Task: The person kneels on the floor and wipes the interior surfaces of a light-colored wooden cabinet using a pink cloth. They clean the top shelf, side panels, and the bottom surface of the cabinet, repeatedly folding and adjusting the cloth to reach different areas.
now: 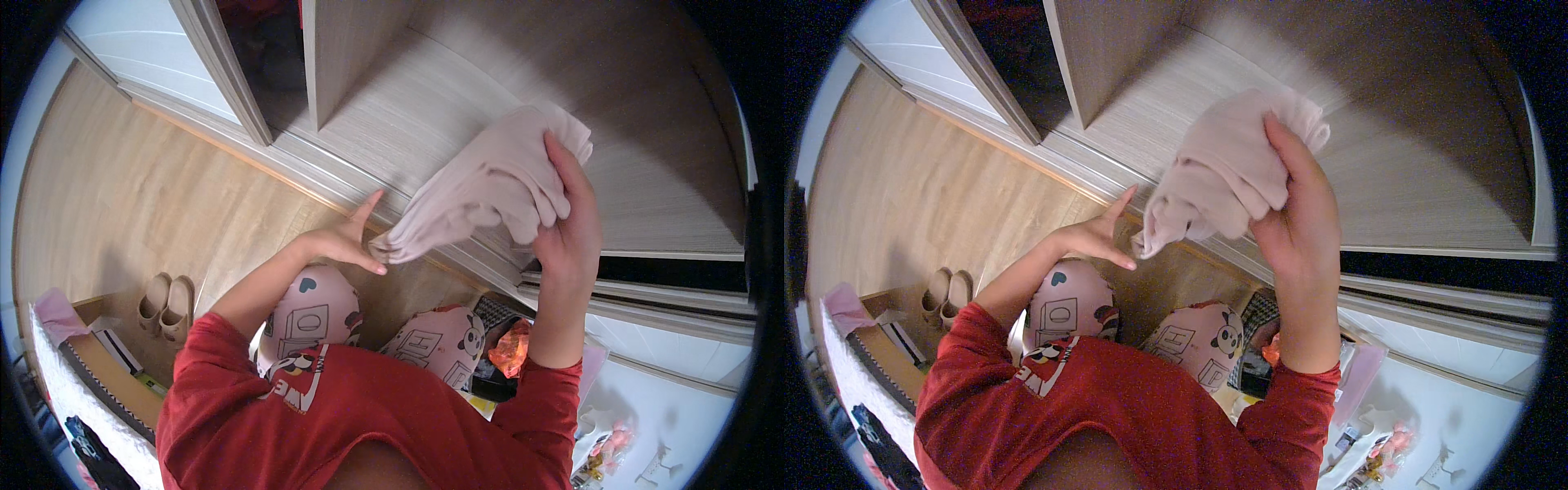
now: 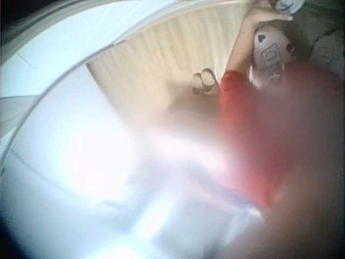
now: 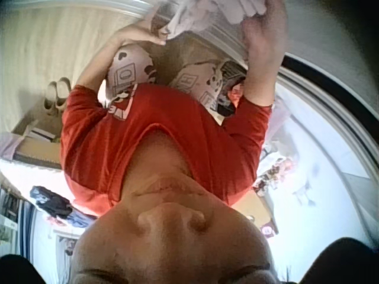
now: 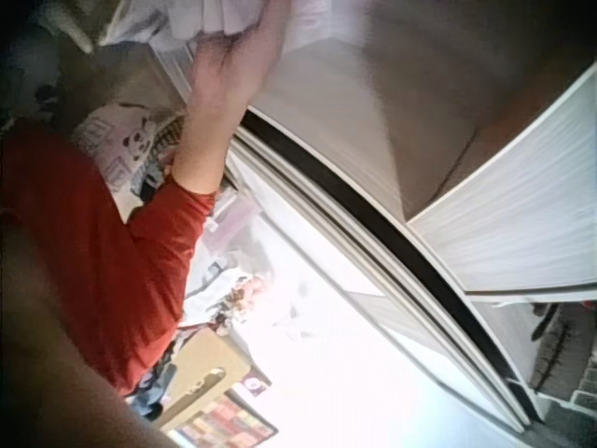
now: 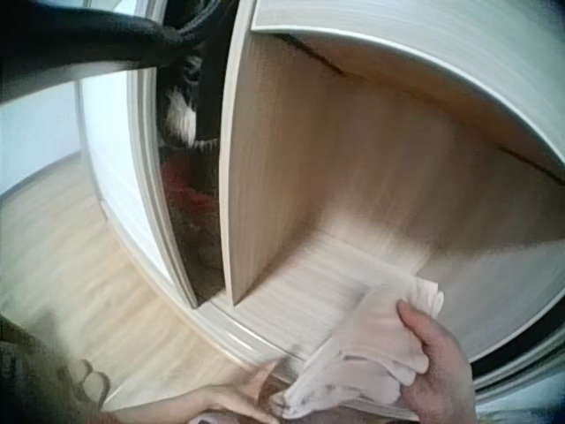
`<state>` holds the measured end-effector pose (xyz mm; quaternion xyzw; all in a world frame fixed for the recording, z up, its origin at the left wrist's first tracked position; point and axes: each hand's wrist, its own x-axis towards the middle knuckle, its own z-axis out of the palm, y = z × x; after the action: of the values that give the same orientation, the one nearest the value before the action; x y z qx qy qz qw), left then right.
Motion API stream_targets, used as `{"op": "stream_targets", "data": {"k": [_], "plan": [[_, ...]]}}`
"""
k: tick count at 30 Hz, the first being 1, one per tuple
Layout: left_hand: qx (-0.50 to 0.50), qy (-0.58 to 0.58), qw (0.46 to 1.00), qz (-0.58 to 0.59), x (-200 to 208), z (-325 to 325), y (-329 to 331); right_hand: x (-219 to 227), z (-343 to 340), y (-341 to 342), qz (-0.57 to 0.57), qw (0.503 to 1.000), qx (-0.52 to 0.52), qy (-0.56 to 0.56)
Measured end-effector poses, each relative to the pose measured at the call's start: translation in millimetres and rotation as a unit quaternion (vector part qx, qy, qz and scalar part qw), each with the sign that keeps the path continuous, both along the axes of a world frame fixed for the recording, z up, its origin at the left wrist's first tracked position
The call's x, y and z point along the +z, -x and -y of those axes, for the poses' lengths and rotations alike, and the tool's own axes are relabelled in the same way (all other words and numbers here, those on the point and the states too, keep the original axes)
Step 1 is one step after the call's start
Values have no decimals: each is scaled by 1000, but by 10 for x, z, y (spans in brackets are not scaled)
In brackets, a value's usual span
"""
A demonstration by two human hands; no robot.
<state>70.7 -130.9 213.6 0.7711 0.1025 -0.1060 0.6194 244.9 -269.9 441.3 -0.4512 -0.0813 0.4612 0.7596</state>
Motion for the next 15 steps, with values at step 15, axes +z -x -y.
{"op": "stream_targets", "data": {"k": [15], "plan": [[234,-328,844,354,-66,-1037,-1170,-566,527,-1463,118,985,-76,98]]}}
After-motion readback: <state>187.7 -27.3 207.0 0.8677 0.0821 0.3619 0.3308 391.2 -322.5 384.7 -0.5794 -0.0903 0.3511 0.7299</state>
